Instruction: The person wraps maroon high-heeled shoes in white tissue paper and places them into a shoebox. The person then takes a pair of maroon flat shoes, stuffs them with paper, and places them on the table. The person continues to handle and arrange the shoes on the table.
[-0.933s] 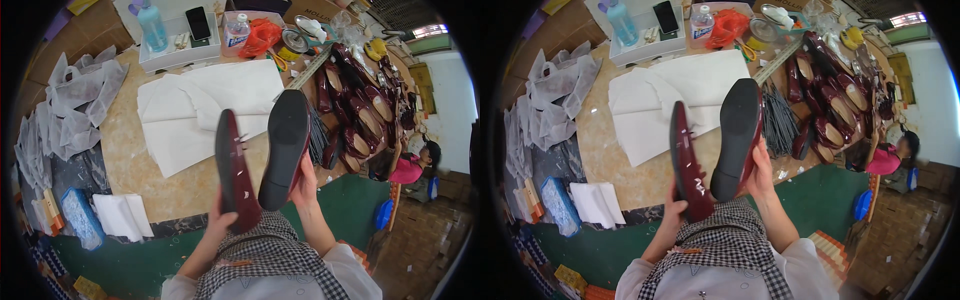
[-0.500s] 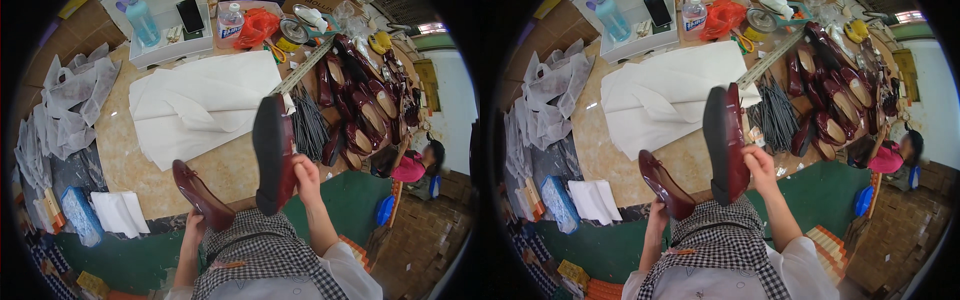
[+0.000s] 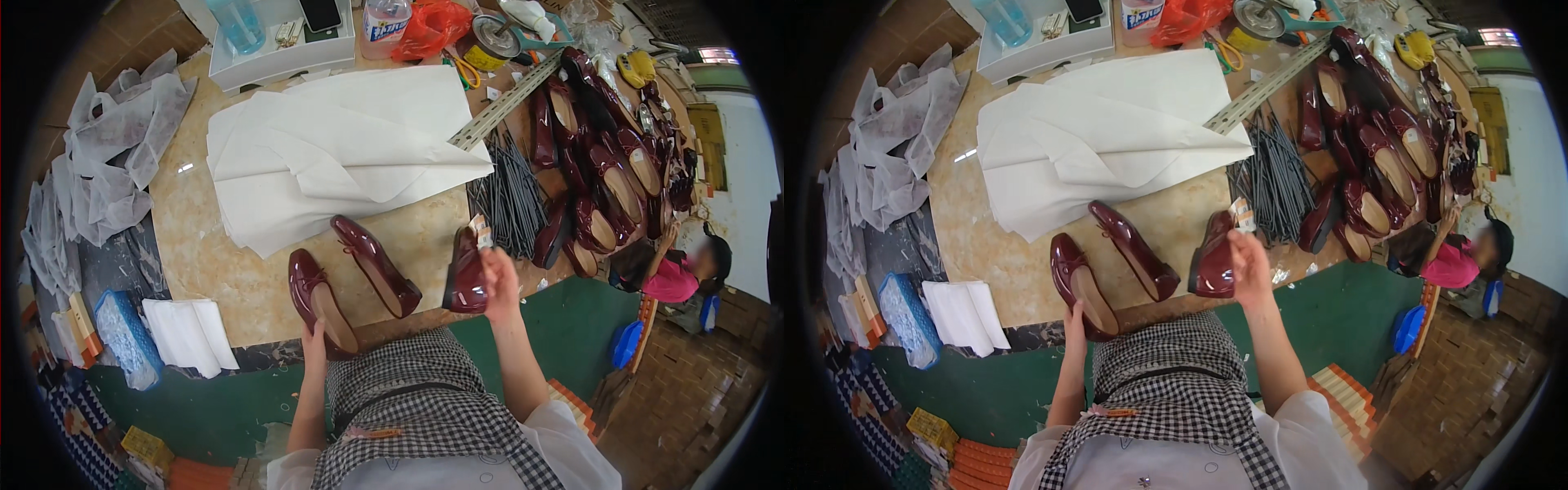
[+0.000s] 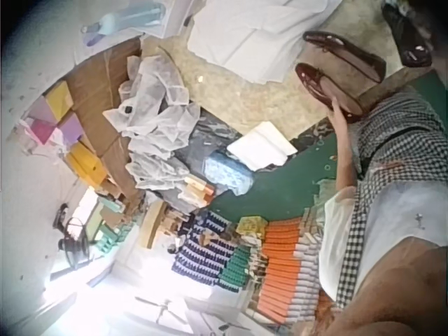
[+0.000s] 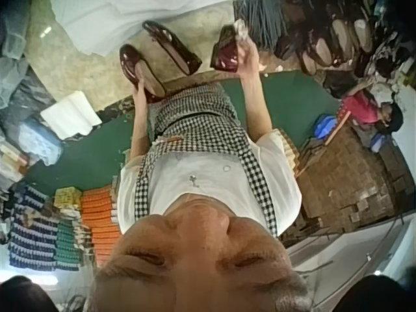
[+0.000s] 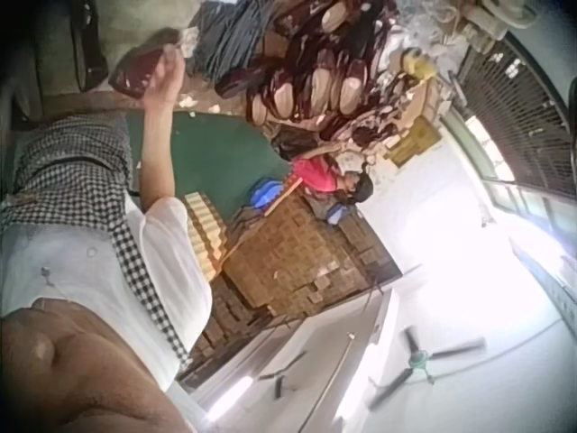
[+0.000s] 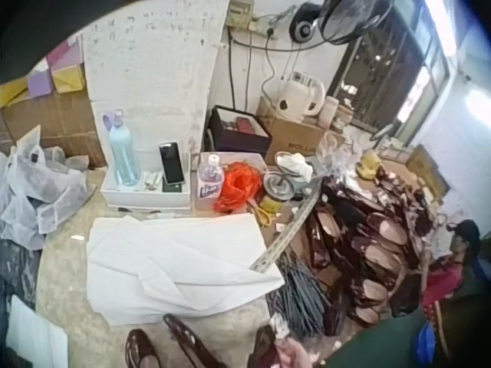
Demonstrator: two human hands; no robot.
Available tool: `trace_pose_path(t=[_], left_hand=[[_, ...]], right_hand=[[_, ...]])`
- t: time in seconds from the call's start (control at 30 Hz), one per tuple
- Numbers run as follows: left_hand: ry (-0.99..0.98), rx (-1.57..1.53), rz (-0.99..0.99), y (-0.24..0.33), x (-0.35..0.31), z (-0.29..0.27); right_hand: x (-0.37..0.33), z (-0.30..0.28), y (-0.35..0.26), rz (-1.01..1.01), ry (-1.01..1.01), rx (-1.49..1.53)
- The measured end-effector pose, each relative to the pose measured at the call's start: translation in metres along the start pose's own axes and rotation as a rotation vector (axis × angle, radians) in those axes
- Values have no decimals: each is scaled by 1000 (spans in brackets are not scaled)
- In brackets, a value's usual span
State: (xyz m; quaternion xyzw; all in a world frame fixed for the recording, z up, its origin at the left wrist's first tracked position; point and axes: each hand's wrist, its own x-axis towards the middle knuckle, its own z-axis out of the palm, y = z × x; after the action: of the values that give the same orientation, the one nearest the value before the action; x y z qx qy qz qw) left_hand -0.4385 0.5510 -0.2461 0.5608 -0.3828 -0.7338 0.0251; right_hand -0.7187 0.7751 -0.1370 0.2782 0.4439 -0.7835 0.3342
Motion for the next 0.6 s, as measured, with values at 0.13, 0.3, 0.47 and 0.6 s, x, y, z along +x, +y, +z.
trace_pose_path(t=[0.13, 0.3, 0.47, 0.6], left_hand=[[122, 151, 203, 6, -1, 7], [51, 285, 266, 9, -1, 29], [42, 87, 333, -7, 7, 37], [127, 132, 185, -6, 11, 20]], right_hand=[[8, -29, 40, 237, -30, -527], [24, -19, 78, -2, 94, -1300], [30, -12, 80, -34, -46, -873], [-6, -10, 22, -61, 12, 7]])
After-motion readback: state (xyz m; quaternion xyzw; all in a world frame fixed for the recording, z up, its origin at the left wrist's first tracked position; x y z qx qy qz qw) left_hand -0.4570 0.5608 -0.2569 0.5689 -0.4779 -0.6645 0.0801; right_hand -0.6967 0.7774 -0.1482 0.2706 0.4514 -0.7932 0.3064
